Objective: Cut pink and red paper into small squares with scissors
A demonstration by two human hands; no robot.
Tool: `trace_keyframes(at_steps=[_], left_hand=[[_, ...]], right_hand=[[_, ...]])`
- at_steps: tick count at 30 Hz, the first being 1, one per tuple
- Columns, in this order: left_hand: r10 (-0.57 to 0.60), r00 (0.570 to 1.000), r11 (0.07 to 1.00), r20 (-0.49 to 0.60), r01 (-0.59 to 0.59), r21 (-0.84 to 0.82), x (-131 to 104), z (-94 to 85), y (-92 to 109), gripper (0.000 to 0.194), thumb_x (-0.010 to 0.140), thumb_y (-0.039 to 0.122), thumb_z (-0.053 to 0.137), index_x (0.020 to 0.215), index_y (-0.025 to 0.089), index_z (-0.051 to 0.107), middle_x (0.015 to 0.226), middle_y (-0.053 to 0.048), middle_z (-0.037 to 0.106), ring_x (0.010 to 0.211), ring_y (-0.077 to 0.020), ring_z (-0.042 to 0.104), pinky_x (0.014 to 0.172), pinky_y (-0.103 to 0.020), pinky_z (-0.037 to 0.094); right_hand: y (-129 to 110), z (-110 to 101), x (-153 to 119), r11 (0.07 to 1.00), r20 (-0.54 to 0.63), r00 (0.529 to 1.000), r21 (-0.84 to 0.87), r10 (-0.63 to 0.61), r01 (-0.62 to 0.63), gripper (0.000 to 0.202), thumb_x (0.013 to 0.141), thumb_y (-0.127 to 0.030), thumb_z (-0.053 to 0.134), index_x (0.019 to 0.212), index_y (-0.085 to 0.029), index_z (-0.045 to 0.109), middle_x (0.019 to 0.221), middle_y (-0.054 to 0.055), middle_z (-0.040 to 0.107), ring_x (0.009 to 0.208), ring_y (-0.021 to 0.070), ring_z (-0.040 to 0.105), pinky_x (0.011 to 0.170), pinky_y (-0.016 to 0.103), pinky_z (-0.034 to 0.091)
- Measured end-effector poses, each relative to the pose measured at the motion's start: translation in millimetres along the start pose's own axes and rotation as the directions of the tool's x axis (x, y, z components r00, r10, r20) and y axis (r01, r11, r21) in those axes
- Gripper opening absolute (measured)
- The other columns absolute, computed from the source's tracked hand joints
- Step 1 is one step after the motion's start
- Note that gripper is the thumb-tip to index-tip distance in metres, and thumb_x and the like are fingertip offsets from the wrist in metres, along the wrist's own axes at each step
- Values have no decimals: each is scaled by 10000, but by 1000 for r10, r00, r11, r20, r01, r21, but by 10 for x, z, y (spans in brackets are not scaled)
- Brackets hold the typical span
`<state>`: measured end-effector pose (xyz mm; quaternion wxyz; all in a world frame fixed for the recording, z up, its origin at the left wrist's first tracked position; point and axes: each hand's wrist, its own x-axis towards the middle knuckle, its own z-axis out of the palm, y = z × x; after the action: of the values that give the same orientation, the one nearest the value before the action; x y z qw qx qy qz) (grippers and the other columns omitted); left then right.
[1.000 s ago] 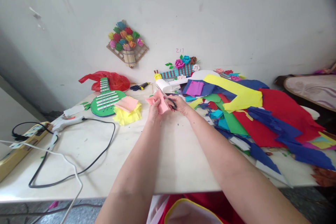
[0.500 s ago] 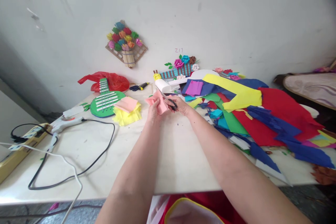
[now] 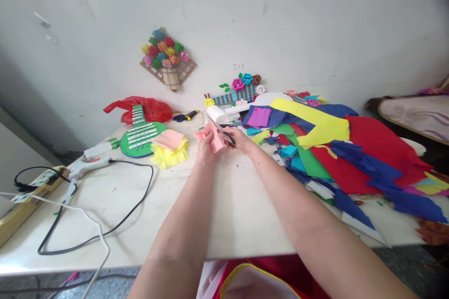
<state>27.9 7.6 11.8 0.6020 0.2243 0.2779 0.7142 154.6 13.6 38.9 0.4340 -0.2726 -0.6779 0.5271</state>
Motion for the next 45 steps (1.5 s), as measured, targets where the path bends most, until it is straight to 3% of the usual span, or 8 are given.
trace_keyframes(at_steps=[8, 17, 21, 29, 37, 45], left_hand=[[-2, 1000, 1000, 29, 3, -26, -13, 6, 24, 69, 815, 149, 581, 855, 129, 634, 767, -61, 701, 659, -159, 673, 745, -300, 548], [27, 989, 1000, -147, -26, 8, 24, -27, 124, 74, 795, 81, 602, 852, 115, 636, 758, -60, 689, 651, -154, 668, 708, -280, 545], [-9, 991, 999, -131, 13, 32, -2, -32, 167, 49, 800, 82, 607, 798, 122, 636, 720, -46, 677, 583, -121, 638, 563, -204, 504], [-54, 978, 997, -203, 64, 44, 5, -44, 208, 74, 780, 83, 639, 755, 149, 617, 662, -6, 633, 551, -92, 614, 468, -155, 437], [-59, 980, 997, -191, 68, 38, -58, -1, 244, 105, 792, 65, 612, 729, 147, 596, 631, -5, 616, 542, -86, 608, 478, -153, 451], [-59, 983, 998, -172, 63, 18, -69, 15, 232, 96, 773, 48, 616, 742, 136, 594, 627, -9, 627, 513, -94, 612, 476, -161, 474]], right_hand=[[67, -15, 47, 1000, -11, 1000, 9, -3, 3, 311, 711, -400, 688, 843, -121, 651, 497, -70, 440, 366, 54, 371, 297, 174, 302], [-12, -45, -11, 996, 40, 999, -88, 32, -28, 310, 706, -427, 697, 640, -155, 563, 452, -60, 464, 343, 59, 396, 311, 180, 320], [-18, -50, -20, 995, 47, 998, -98, 37, -32, 321, 737, -431, 663, 617, -162, 536, 446, -54, 475, 342, 60, 408, 314, 177, 326], [-13, -42, -24, 995, 53, 998, -94, 37, -31, 413, 754, -469, 659, 532, -162, 494, 438, -35, 481, 353, 59, 424, 320, 173, 332], [108, -85, 4, 993, 66, 995, -91, 80, -74, 418, 800, -508, 616, 605, -146, 547, 485, -15, 546, 338, 67, 471, 288, 174, 250], [128, -55, -11, 988, 107, 987, -103, 122, -111, 455, 799, -569, 603, 644, -142, 569, 505, -11, 566, 369, 72, 524, 292, 161, 263]])
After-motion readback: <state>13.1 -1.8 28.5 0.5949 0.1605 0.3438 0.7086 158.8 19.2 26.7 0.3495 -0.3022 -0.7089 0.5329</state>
